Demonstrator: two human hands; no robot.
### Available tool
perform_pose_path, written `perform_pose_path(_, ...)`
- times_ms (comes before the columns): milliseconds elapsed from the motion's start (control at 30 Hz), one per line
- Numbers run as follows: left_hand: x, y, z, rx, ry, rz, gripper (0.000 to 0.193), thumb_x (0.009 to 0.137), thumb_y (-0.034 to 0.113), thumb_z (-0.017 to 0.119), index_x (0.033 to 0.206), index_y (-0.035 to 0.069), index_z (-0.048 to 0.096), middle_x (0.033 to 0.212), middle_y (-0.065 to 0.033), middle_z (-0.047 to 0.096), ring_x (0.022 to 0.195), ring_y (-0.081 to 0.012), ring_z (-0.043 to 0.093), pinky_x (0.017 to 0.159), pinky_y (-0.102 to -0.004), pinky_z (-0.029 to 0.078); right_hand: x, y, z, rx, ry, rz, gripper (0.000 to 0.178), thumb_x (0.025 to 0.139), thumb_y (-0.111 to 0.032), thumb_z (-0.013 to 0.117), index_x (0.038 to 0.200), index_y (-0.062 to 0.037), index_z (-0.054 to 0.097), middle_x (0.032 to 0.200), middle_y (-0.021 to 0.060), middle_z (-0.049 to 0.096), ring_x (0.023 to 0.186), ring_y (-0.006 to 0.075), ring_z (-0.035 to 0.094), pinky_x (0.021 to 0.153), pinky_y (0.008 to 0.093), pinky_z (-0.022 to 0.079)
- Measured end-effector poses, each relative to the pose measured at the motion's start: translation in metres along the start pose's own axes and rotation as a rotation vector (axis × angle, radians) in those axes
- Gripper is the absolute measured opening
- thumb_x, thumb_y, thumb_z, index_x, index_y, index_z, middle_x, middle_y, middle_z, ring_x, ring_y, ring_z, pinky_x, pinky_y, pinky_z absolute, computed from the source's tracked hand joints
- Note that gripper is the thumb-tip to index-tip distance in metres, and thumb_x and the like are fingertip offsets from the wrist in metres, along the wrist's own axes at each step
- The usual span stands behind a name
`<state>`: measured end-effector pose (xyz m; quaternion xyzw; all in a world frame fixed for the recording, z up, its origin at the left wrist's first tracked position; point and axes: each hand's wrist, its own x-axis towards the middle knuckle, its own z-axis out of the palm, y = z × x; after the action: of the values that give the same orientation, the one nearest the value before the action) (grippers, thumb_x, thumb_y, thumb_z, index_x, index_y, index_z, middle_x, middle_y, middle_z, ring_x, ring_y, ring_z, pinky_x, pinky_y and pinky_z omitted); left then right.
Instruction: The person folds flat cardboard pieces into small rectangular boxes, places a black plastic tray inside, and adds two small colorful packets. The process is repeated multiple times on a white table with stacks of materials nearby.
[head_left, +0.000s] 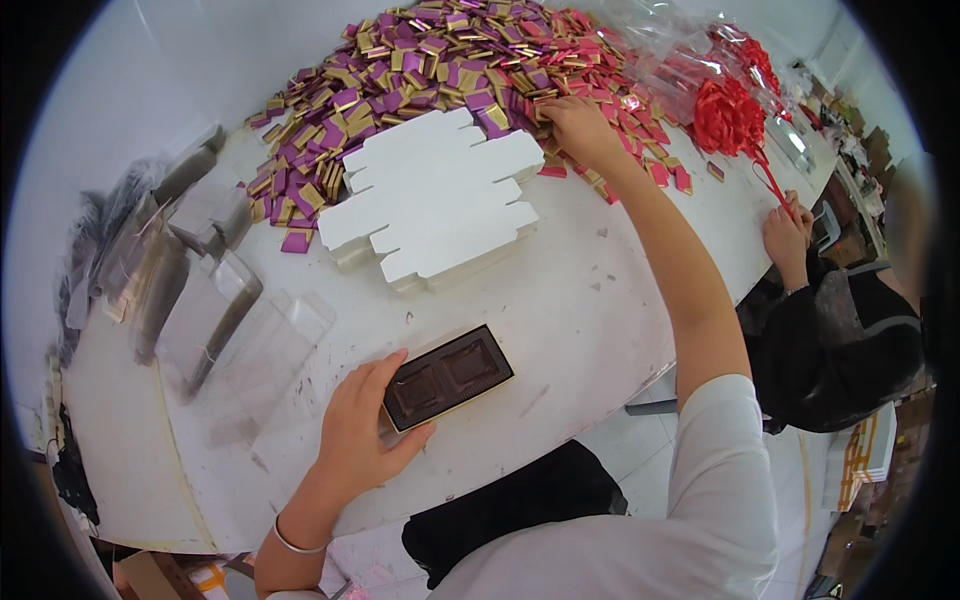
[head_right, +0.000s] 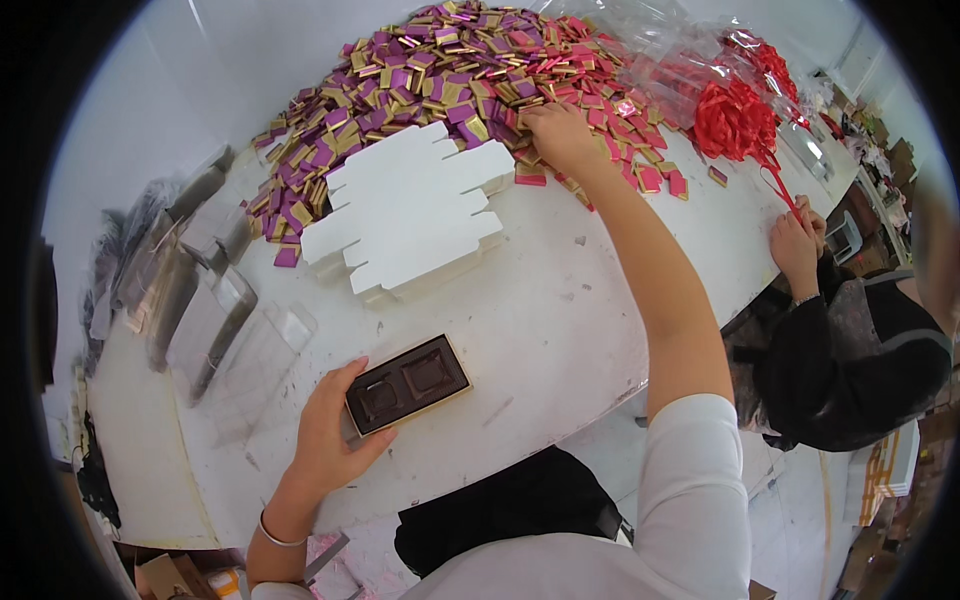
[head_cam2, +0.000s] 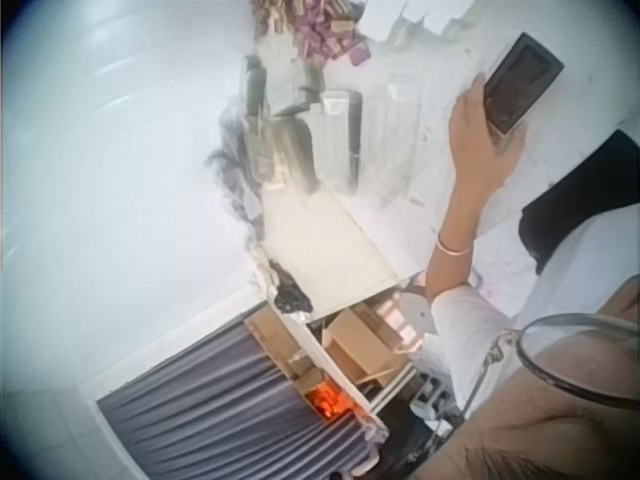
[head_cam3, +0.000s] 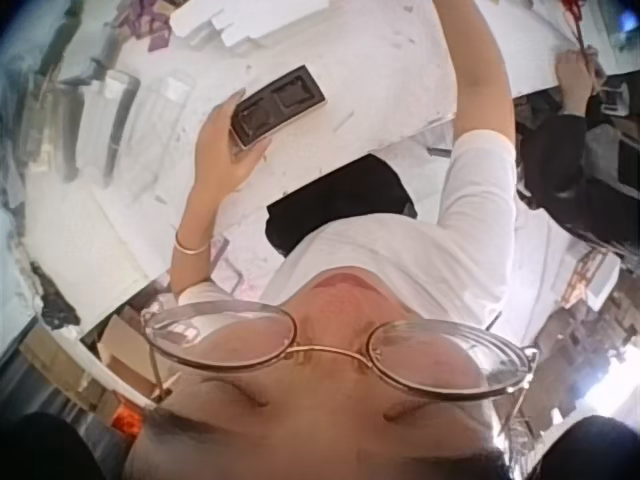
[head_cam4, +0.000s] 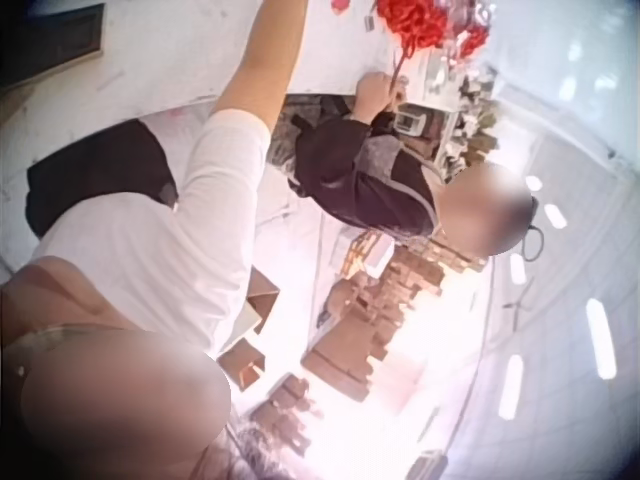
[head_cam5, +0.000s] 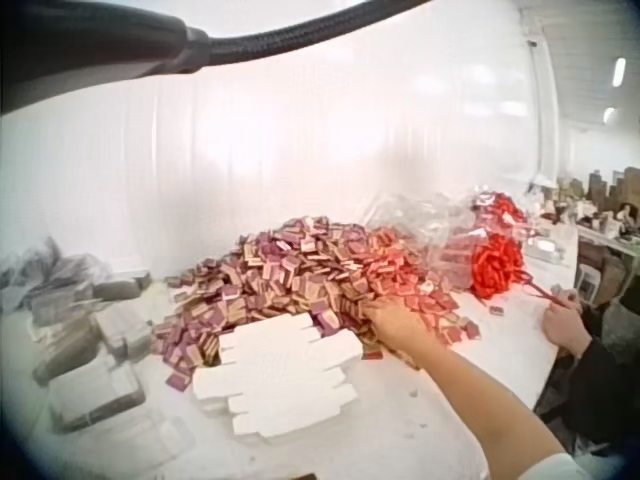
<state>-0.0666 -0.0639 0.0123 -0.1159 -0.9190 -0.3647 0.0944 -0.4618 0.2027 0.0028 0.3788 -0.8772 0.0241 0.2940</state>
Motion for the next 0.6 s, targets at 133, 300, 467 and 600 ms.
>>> perform_pose_path(133,0.003,0.001,0.003,0.011,0.007,0.029,0.073,0.07,0.021,0.078,0.132,0.003,0.045,0.112,-0.018,0.058,0.098,-0.0343,0.056,0.085,-0.0411,0.045,-0.012,-0.005,-0.018,0.381,0.197,0.403,0.026,0.09,-0.004,0.049,0.112,-0.0044,0.064,0.1,0.0131,0.067,0.086,0.0245,0.064,0.078,0.0346,0.05)
perform_pose_path(300,-0.005,0.002,0.002,0.008,0.032,-0.009,0.076,0.07,0.021,0.079,0.135,0.005,0.042,0.113,-0.017,0.058,0.1,-0.0347,0.056,0.087,-0.0414,0.044,-0.033,-0.112,-0.118,1.336,-0.008,0.419,0.022,0.099,-0.008,0.043,0.113,-0.0027,0.06,0.091,0.0031,0.062,0.082,0.0072,0.055,0.073,0.0243,0.046)
perform_pose_path(467,-0.001,0.004,0.005,0.02,0.017,0.031,0.08,0.071,0.023,0.079,0.138,0.009,0.038,0.114,-0.0148,0.057,0.104,-0.0329,0.055,0.091,-0.0426,0.042,-0.069,-0.195,-0.166,1.351,-0.454,-0.007,0.019,0.089,0.003,0.059,0.107,-0.0021,0.053,0.088,0.0049,0.061,0.081,0.012,0.06,0.071,0.0268,0.048)
perform_pose_path(600,-0.006,0.003,0.003,-0.026,0.0,-0.03,0.085,0.07,0.025,0.08,0.141,0.009,0.035,0.112,-0.0133,0.058,0.102,-0.0315,0.056,0.088,-0.0413,0.043,-0.069,-0.231,-0.165,1.455,-0.622,0.168,0.013,0.092,0.0,0.057,0.104,-0.0022,0.055,0.089,0.0054,0.061,0.073,0.0107,0.057,0.068,0.0248,0.048)
